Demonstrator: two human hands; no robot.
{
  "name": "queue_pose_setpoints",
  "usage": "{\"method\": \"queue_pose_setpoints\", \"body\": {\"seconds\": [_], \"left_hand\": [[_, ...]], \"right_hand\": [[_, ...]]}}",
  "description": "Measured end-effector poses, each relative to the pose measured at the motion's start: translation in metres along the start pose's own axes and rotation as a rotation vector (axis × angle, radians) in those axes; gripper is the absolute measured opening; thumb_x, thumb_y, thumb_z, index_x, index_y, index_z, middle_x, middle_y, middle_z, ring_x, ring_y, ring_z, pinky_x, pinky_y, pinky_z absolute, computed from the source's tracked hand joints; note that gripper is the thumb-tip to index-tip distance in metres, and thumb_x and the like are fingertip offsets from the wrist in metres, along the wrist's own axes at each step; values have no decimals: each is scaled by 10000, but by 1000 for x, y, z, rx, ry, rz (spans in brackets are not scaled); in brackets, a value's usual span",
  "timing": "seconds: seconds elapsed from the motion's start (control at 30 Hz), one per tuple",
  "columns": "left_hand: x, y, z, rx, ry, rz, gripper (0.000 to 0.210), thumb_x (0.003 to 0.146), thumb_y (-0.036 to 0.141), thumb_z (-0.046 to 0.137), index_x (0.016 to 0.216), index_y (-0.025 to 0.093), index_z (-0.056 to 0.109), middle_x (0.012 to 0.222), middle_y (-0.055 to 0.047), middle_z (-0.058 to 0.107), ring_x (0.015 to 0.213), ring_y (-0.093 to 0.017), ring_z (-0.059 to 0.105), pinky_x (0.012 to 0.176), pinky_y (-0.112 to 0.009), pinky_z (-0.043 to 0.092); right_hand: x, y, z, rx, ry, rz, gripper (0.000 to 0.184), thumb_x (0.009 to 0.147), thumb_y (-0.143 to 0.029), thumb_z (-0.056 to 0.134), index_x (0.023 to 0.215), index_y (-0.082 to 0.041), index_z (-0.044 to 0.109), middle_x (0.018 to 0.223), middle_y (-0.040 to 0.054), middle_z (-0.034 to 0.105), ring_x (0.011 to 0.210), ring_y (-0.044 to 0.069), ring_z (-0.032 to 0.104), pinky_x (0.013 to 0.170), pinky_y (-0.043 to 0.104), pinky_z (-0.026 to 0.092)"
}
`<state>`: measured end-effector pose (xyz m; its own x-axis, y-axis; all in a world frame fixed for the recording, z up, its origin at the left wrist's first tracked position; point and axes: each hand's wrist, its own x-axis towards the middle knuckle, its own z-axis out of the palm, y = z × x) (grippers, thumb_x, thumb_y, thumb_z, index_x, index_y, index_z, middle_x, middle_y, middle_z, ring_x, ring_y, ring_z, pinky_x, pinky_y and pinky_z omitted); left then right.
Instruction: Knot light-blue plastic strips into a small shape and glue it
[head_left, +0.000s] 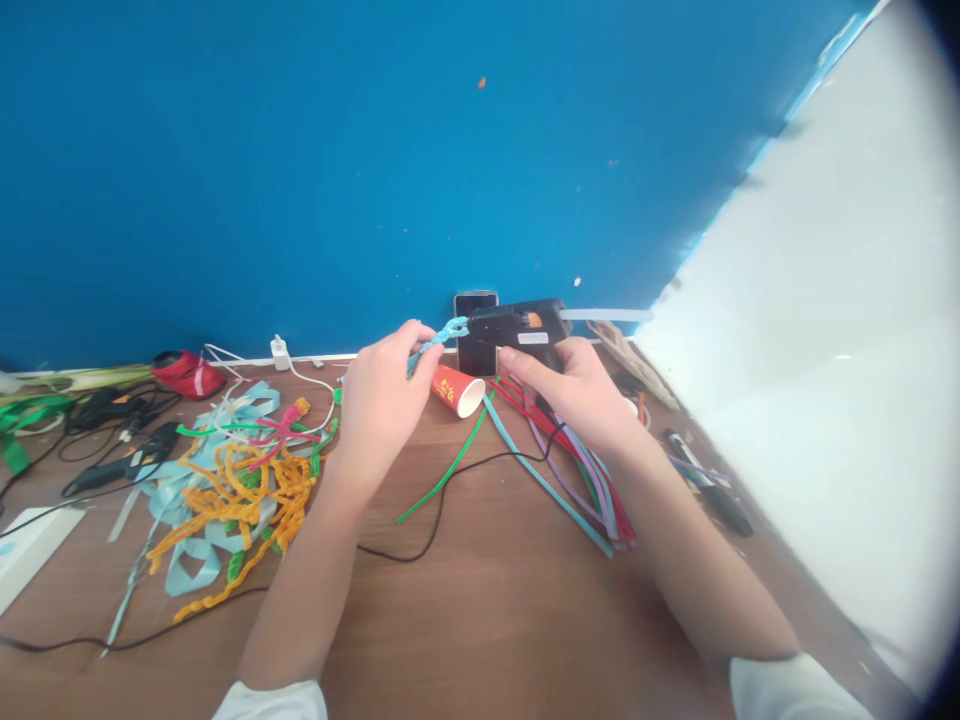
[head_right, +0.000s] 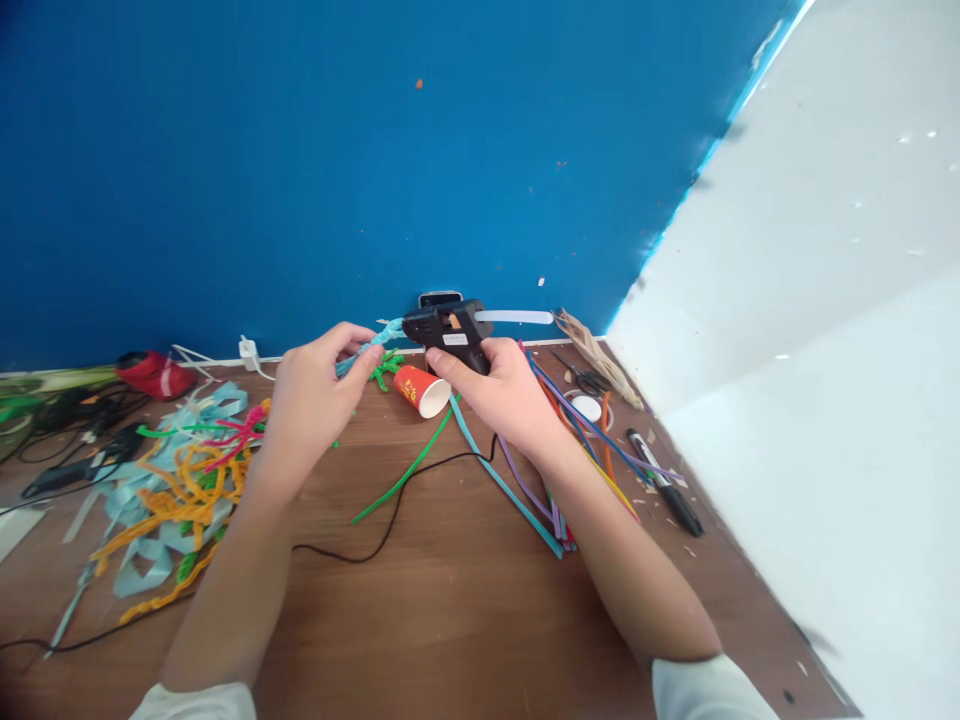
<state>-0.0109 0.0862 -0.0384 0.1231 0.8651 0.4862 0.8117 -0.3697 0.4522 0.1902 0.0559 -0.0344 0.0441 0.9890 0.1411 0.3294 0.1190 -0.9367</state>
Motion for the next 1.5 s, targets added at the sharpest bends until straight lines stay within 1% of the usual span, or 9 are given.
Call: {"method": "queue_pose_setpoints", "body": {"seconds": [0.3,0.47,0.67,0.87,1.03,1.13,1.33,1.5], "left_hand": [[0,0,0,-10,4,-15,217,956,393,542,1023,250,691,958,-43,773,855,-221,681,695,-314,428],[1,1,-1,-9,7,-23,214,953,393,547,1010,245,691,946,-45,773,851,-219,683,681,-310,426],[1,1,-1,-8,6,-11,222,956,392,536,1010,244,692,947,-50,772,849,-218,684,683,-309,431],[1,-2,0,6,16,5,237,959,396,528,1025,240,694,936,-53,769,830,-211,676,690,-304,434],[0,-2,0,24,12,29,233,966,386,523,1025,242,696,926,-50,764,817,-207,670,696,-304,428],[0,0,0,38,2,45,226,971,374,520,1019,242,696,914,-46,761,783,-199,656,696,-307,421],[0,0,0,16,-3,52,232,973,382,516,1030,243,693,960,-52,769,850,-213,677,725,-307,445],[0,-1,1,34,-13,60,224,972,370,520,1027,246,698,957,-49,771,842,-213,677,714,-313,438]], "right_hand": [[0,1,0,39,-48,-24,383,856,-490,656,666,-172,563,607,-22,529,582,113,450,562,284,274],[0,1,0,42,-60,-29,372,859,-477,654,667,-172,566,599,-26,514,581,112,446,559,283,274],[0,0,-1,-9,-14,22,401,849,-495,661,635,-177,546,568,-25,499,561,113,439,536,284,247],[1,1,-1,-10,-1,18,408,842,-494,673,622,-182,528,573,-22,494,562,111,439,531,279,255],[2,3,-1,10,35,14,380,823,-494,697,666,-190,530,594,-26,497,574,114,436,526,267,270],[1,1,0,15,30,9,365,829,-484,689,675,-190,538,601,-24,502,576,115,438,525,266,274],[1,1,-2,8,8,2,408,850,-493,666,622,-189,517,557,-29,488,544,105,414,526,277,259],[4,5,-2,14,4,-11,405,853,-492,667,627,-188,525,550,-30,490,546,107,422,533,281,259]]}}
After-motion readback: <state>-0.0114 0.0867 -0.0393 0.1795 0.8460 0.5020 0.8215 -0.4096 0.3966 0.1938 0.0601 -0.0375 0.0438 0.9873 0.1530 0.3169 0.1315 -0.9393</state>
